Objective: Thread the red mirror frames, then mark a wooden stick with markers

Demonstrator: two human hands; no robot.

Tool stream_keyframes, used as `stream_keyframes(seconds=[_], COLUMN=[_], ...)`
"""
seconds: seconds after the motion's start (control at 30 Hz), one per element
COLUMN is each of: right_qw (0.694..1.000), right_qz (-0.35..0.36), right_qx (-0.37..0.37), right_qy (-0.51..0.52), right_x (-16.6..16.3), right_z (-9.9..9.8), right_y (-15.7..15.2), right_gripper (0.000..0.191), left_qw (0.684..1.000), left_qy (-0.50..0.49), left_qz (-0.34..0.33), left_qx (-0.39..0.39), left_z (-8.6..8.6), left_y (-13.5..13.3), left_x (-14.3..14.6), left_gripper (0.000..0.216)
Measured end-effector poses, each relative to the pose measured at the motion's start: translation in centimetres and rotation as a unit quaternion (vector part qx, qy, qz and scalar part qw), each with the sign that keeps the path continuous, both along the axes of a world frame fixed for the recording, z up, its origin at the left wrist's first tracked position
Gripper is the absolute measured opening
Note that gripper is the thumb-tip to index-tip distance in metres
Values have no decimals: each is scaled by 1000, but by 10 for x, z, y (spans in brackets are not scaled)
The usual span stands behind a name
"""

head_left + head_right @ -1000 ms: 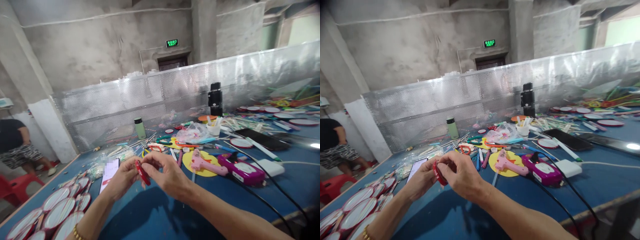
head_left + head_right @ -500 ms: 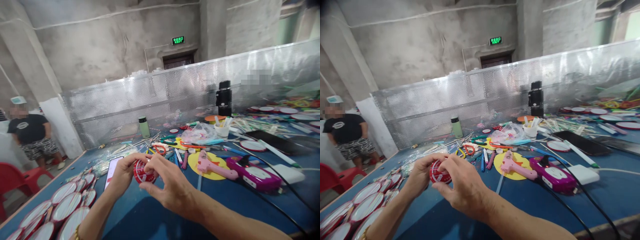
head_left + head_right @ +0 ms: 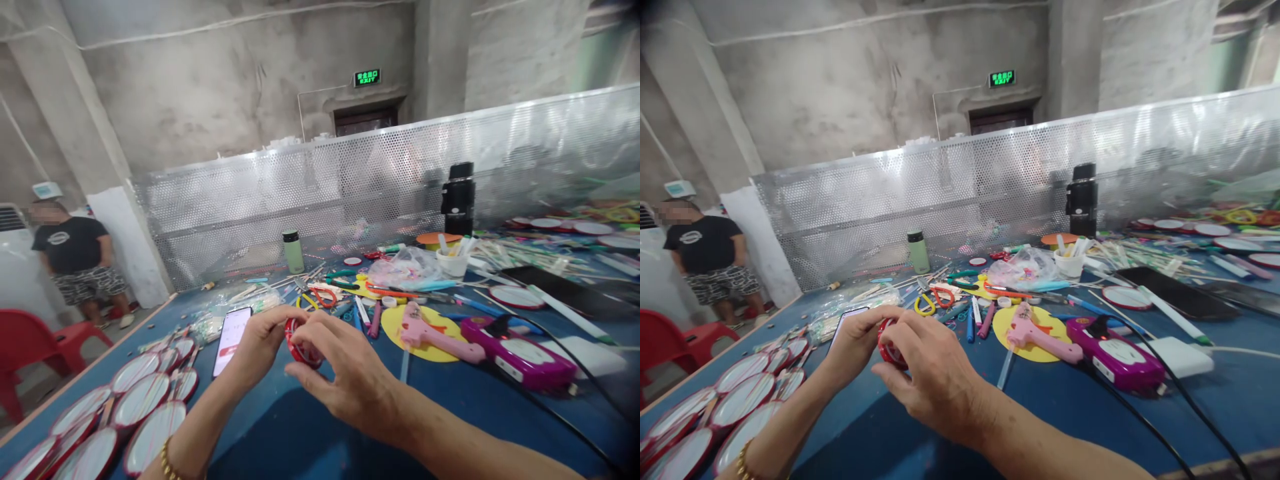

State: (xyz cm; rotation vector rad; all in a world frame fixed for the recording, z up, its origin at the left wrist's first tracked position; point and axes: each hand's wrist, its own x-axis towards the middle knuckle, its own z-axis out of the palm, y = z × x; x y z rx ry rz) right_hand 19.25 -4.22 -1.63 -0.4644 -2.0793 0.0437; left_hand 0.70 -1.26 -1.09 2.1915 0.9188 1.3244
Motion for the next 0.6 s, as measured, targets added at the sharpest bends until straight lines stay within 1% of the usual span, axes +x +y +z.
stream_keyframes(seconds=[0.2, 0.6], right_qw=[1000, 1000], right_qz=[9, 6], right_qx=[8, -2], right_qy=[4, 0], right_x=[-1, -1], right_z=[-1, -1], right_y=[-1, -3], right_gripper=[11, 13], left_qw=[1000, 1000], left_qy=[4, 6], left_qz=[3, 7], left_qx=[16, 18], left_z=[0, -3], left_y=[2, 3], left_x=[-1, -1], left_gripper=[30, 29])
